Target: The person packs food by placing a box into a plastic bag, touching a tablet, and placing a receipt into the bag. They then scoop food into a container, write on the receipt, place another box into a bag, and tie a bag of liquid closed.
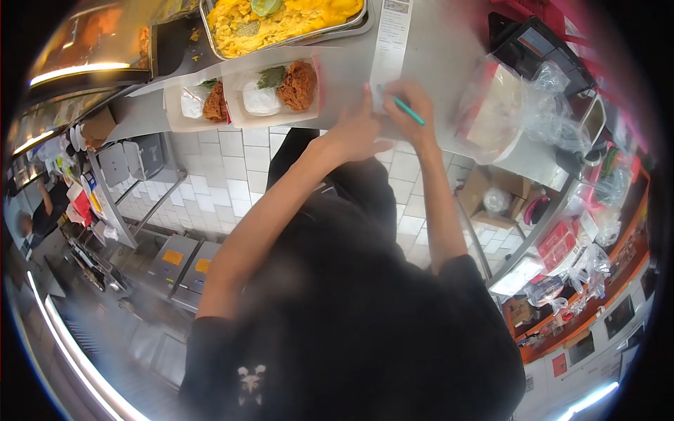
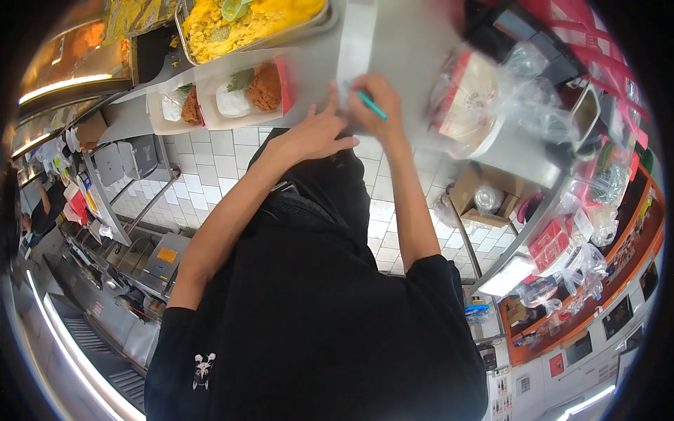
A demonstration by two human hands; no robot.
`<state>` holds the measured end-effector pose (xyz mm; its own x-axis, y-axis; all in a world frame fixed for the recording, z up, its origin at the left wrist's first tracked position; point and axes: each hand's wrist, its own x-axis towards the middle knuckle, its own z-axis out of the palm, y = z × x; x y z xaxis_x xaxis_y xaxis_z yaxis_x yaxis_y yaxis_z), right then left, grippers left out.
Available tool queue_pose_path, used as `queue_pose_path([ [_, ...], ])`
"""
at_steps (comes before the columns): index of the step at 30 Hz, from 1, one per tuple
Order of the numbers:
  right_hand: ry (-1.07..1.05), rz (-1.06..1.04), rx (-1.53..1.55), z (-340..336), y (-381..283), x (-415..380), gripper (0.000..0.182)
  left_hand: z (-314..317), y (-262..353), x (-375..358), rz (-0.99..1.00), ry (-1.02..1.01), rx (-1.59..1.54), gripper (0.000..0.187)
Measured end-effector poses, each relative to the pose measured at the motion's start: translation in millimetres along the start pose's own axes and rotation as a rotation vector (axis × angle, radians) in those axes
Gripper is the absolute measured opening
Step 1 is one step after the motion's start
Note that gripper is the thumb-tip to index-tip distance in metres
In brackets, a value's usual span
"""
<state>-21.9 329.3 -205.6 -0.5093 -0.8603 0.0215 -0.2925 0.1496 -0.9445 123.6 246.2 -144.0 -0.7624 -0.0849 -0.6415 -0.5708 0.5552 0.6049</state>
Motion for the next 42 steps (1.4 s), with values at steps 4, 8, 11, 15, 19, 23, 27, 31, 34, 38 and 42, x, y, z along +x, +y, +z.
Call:
queue_pose_path([
  [4,-0.025,-0.081,-0.095,-10.0,3.0,44.9,0.014,4.7,-3.1,3.7,-0.012,0.021,0.003,0.069],
  [8,-0.186,-0.206,-0.082,-22.5,1.4,45.1,0.017,12.2,-8.2,4.0,-0.005,0.067,-0.023,0.067],
  [11,-0.165,-0.147,-0.161,-23.1,-9.1,20.2,0.018,10.1,-11.2,1.7,0.027,0.067,-0.024,0.068],
  [15,-0.134,-0.079,-0.074,-12.7,2.3,-6.1,0.021,-1.6,-8.1,-0.4,0.039,0.007,-0.019,0.069],
  [19,-0.141,-0.187,-0.036,-14.5,-7.0,-3.9,0.019,4.7,-12.6,4.1,0.023,-0.048,-0.051,0.073],
  [23,-0.27,0.108,0.003,-15.4,-8.1,4.4,0.019,10.8,-25.2,12.9,0.054,-0.077,-0.085,0.076],
  [27,-0.346,0.145,-0.357,-17.2,0.2,30.1,0.031,-6.8,-12.7,15.0,-0.022,-0.111,-0.053,0.076],
  [31,-0.142,-0.036,-0.39,-66.1,-73.0,61.5,0.041,-12.7,-18.7,21.0,-0.074,-0.166,-0.027,0.079],
  [34,0.031,-0.015,-0.161,-127.6,-144.0,90.8,0.038,-22.9,-17.1,20.9,0.078,-0.116,-0.209,0.079],
  [38,0.41,-0.244,-0.133,-169.5,-152.7,114.8,0.015,-16.3,-35.3,39.2,0.127,-0.065,-0.053,0.064],
  [42,0.359,-0.098,-0.117,-154.9,-141.4,108.7,0.014,-27.7,-15.1,33.9,0.035,-0.062,-0.061,0.062],
])
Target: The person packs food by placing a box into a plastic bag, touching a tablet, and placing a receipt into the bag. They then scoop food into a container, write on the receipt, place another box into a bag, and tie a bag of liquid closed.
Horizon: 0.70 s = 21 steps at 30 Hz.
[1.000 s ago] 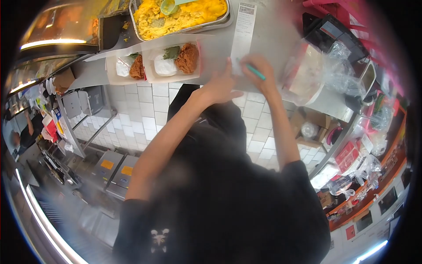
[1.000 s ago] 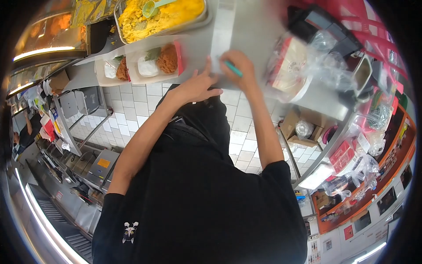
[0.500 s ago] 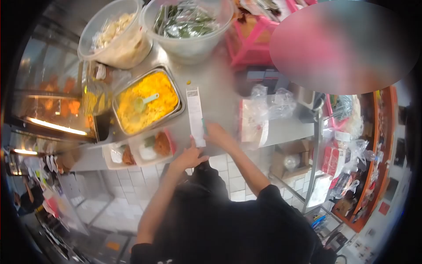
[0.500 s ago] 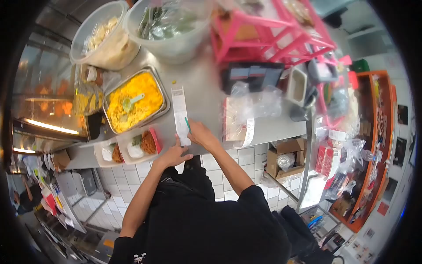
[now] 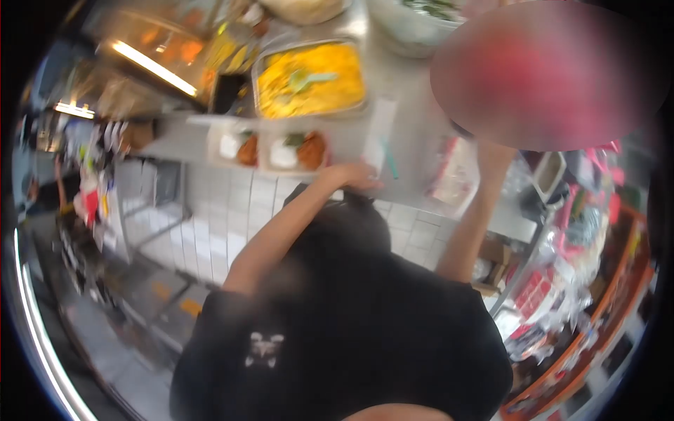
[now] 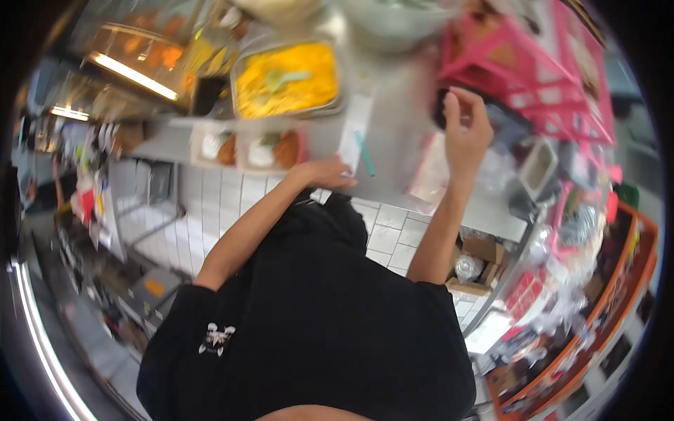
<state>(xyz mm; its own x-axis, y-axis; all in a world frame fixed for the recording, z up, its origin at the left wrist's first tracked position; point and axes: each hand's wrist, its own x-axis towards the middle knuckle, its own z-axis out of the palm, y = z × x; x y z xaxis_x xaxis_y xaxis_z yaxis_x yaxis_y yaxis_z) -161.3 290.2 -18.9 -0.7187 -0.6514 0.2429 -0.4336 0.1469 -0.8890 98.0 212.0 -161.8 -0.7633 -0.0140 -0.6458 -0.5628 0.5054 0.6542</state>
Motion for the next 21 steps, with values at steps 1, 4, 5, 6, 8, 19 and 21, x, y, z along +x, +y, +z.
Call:
queue_pose_path([
  [1,-0.057,-0.017,-0.014,8.9,6.1,-9.8,0.014,7.0,-5.2,4.3,0.014,0.043,0.016,0.06],
  [4,-0.237,0.008,-0.021,44.8,32.9,-56.6,0.014,18.1,-10.6,9.5,-0.026,0.07,-0.089,0.058],
  [5,-0.343,0.056,-0.035,52.7,40.4,-73.6,0.013,17.9,-13.7,4.2,-0.032,0.072,-0.095,0.058],
  [6,-0.412,0.086,-0.042,59.6,38.7,-92.1,0.014,17.9,-12.9,1.7,-0.026,0.085,-0.113,0.057],
  [8,-0.495,0.117,-0.014,72.1,31.5,-127.4,0.014,18.4,-15.0,6.7,0.02,0.07,-0.11,0.055],
  [19,0.207,0.391,-0.428,-126.4,-9.9,-205.4,0.02,67.3,-23.1,-31.9,0.118,0.577,-0.083,0.053],
  [21,0.394,0.431,-0.494,-194.7,15.1,-215.2,0.023,76.5,-22.7,-37.7,0.135,0.592,-0.102,0.059],
])
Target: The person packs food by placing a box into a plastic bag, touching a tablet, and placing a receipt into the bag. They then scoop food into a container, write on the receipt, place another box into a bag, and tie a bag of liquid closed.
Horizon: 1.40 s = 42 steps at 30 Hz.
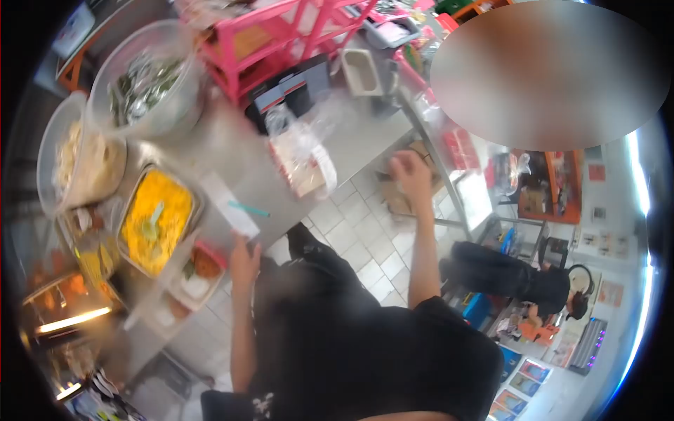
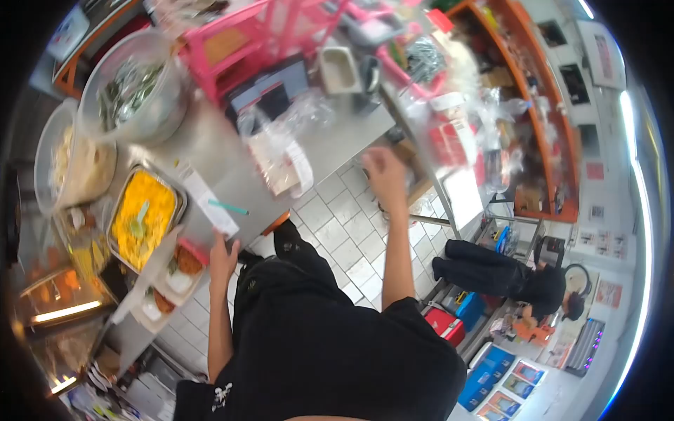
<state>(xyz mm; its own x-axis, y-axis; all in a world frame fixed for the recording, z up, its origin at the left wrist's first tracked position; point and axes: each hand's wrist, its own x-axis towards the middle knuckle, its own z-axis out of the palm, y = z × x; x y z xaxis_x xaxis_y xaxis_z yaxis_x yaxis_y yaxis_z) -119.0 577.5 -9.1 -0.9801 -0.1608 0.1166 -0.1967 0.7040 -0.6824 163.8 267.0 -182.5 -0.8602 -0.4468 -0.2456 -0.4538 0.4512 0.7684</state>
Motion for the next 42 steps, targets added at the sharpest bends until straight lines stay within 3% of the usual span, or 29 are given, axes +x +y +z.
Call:
queue_pose_path([
  [3,0.073,0.054,-0.081,-23.6,86.8,75.4,0.024,-6.5,1.4,1.7,0.055,0.018,0.139,0.055],
  [5,0.066,0.192,0.151,-22.8,133.1,144.4,0.025,-2.8,5.1,-2.4,0.056,0.108,0.077,0.05],
  [9,0.198,-0.146,0.14,4.9,202.3,318.8,0.027,-1.9,27.4,-23.8,-0.068,0.278,0.079,0.044],
  [11,0.214,-0.26,-0.058,20.9,212.9,397.6,0.029,6.0,37.9,-34.6,-0.184,0.354,0.03,0.037],
  [12,0.15,-0.203,-0.104,29.4,208.1,420.9,0.03,9.2,46.8,-37.9,-0.182,0.353,0.051,0.037],
  [13,0.084,-0.144,-0.15,33.8,203.4,437.4,0.032,10.7,56.0,-40.7,-0.315,0.32,0.027,0.034],
  [14,0.083,-0.125,-0.137,35.3,204.9,446.9,0.032,10.8,64.9,-46.3,-0.449,0.284,0.003,0.032],
  [17,0.174,0.059,-0.214,27.8,212.6,472.4,0.037,25.5,80.7,-60.8,-0.439,0.302,-0.061,0.024],
  [19,0.62,0.032,-0.222,8.8,232.3,455.4,0.038,41.9,89.8,-71.9,-0.497,0.355,-0.117,0.024],
  [20,0.616,0.033,-0.221,0.6,240.0,445.2,0.038,48.1,90.5,-77.9,-0.559,0.413,-0.187,0.024],
  [22,0.296,0.005,-0.436,-16.6,254.2,437.6,0.038,66.5,58.2,-104.1,-0.544,0.336,-0.164,0.025],
  [24,0.308,-0.068,-0.467,-20.1,276.4,443.8,0.034,77.2,64.9,-120.8,-0.629,0.125,-0.261,0.029],
  [26,0.314,-0.131,-0.492,-28.2,303.2,448.3,0.031,79.0,72.7,-121.2,-0.642,0.117,-0.252,0.029],
  [28,0.273,-0.016,-0.369,-43.4,333.1,468.9,0.024,78.4,80.0,-120.3,-0.646,0.107,-0.238,0.029],
  [30,0.528,0.003,-0.207,-70.6,338.3,494.6,0.021,79.5,85.2,-120.0,-0.648,0.087,-0.227,0.029],
  [32,0.489,-0.1,-0.378,-120.9,317.9,512.7,0.021,77.5,90.7,-126.2,-0.658,0.067,-0.213,0.029],
  [34,0.468,-0.116,-0.149,-150.0,296.0,527.7,0.021,74.3,92.6,-127.7,-0.659,0.049,-0.201,0.029],
  [38,0.389,-0.25,-0.147,-159.5,334.2,575.4,0.018,78.4,94.8,-127.1,-0.651,0.027,-0.194,0.029],
  [41,0.379,-0.271,-0.227,-137.8,338.4,601.2,0.017,83.3,92.9,-119.5,-0.63,0.007,-0.191,0.029],
  [42,0.348,-0.204,-0.101,-132.0,334.9,609.4,0.017,82.1,91.7,-116.2,-0.621,-0.005,-0.186,0.029],
])
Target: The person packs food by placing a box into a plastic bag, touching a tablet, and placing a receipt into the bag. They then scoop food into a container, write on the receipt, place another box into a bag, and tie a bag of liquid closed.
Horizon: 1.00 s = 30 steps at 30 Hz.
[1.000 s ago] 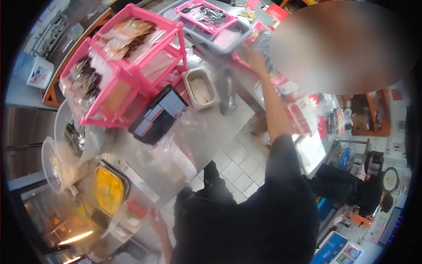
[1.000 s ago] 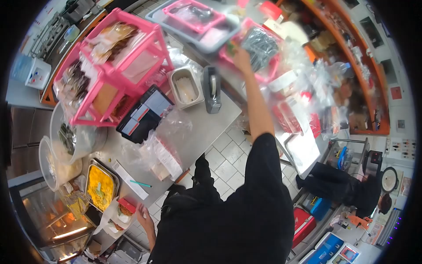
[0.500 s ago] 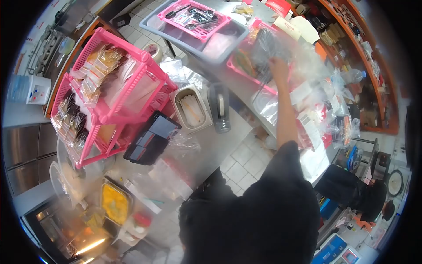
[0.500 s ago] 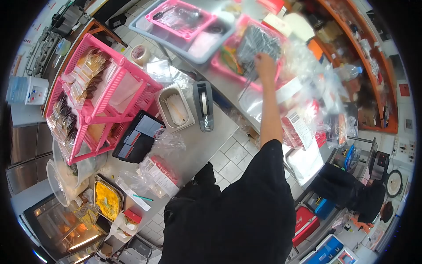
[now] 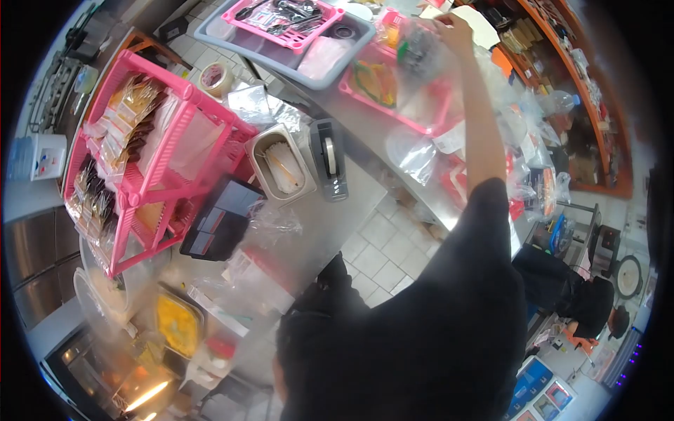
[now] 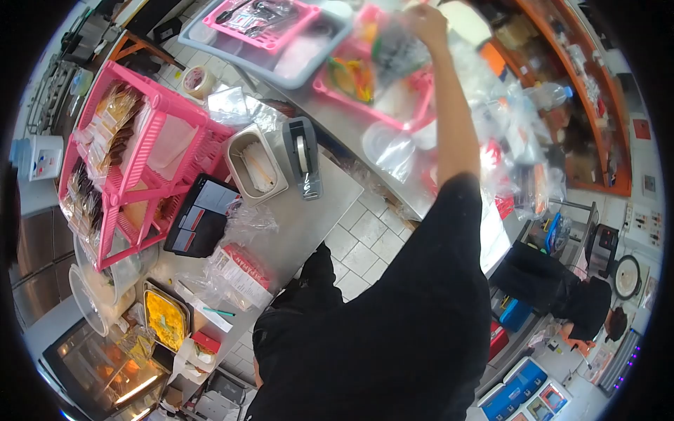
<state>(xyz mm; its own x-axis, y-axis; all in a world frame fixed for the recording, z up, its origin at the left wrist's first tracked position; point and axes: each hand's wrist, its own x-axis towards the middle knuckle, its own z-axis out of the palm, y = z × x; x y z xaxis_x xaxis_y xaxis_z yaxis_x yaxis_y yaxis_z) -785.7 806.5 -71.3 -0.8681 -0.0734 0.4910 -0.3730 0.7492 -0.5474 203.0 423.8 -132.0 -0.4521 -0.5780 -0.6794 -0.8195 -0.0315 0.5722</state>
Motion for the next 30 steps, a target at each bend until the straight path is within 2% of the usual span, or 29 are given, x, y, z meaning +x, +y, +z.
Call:
queue_pose_path([
  [1,-0.02,0.085,0.116,7.5,-8.1,6.8,0.017,-1.3,2.1,4.8,0.01,-0.009,0.009,0.029],
  [4,-0.019,0.139,0.169,27.5,-38.1,26.9,0.027,-6.0,7.5,20.8,0.042,-0.026,0.033,0.029],
  [7,-0.029,0.067,0.356,30.1,-56.4,32.2,0.025,-11.9,10.7,31.6,0.065,-0.032,0.05,0.03],
  [9,-0.268,-0.163,0.335,20.2,-69.7,22.0,0.028,-15.0,12.7,40.7,0.081,-0.032,0.053,0.03],
  [11,-0.199,-0.03,0.345,19.2,-44.5,1.7,0.022,-18.2,15.0,50.3,0.097,-0.029,0.05,0.03],
  [13,-0.01,0.16,0.066,-14.8,-56.3,-49.1,0.034,-14.3,17.4,63.2,0.117,-0.024,0.034,0.03],
  [14,0.027,-0.022,-0.302,2.3,8.1,-64.5,0.031,-8.9,17.9,68.3,0.125,-0.019,0.022,0.03],
  [15,0.0,-0.212,-0.409,19.7,74.1,-77.0,0.026,-3.1,18.7,71.4,0.13,-0.012,0.01,0.03],
  [16,-0.208,-0.07,-0.521,29.5,81.6,-92.7,0.024,3.1,19.5,75.4,0.136,-0.006,0.0,0.03],
  [17,-0.415,0.078,-0.631,28.7,79.8,-108.3,0.023,9.1,20.9,80.3,0.142,-0.003,-0.008,0.03],
  [18,-0.413,0.075,-0.635,25.1,75.0,-119.6,0.023,13.1,20.3,83.5,0.147,-0.009,-0.009,0.03],
  [20,-0.143,-0.181,-0.41,34.7,60.5,-126.2,0.023,25.0,23.0,88.7,0.152,-0.004,-0.019,0.03],
  [21,-0.145,-0.187,-0.402,32.7,51.8,-126.2,0.023,26.8,25.1,90.3,0.154,0.002,-0.02,0.03],
  [23,-0.23,-0.188,-0.833,33.1,43.4,-121.3,0.024,26.5,27.8,94.6,0.157,0.02,-0.015,0.03],
  [24,-0.235,-0.186,-0.823,39.3,56.6,-116.0,0.024,22.5,28.0,96.2,0.157,0.026,-0.007,0.03],
  [26,-0.317,0.098,-0.686,45.8,86.9,-111.9,0.024,4.4,29.1,91.6,0.147,0.027,0.022,0.03],
  [27,-0.325,0.104,-0.685,36.7,70.8,-115.3,0.024,-1.1,28.4,92.2,0.145,0.023,0.031,0.03],
  [29,-0.149,0.119,-0.365,-7.7,0.6,-115.6,0.024,-1.5,29.0,96.8,0.146,0.01,0.034,0.031],
  [30,-0.164,-0.036,-0.35,-17.6,8.5,-123.6,0.024,0.0,28.7,96.8,0.145,0.003,0.032,0.031],
])
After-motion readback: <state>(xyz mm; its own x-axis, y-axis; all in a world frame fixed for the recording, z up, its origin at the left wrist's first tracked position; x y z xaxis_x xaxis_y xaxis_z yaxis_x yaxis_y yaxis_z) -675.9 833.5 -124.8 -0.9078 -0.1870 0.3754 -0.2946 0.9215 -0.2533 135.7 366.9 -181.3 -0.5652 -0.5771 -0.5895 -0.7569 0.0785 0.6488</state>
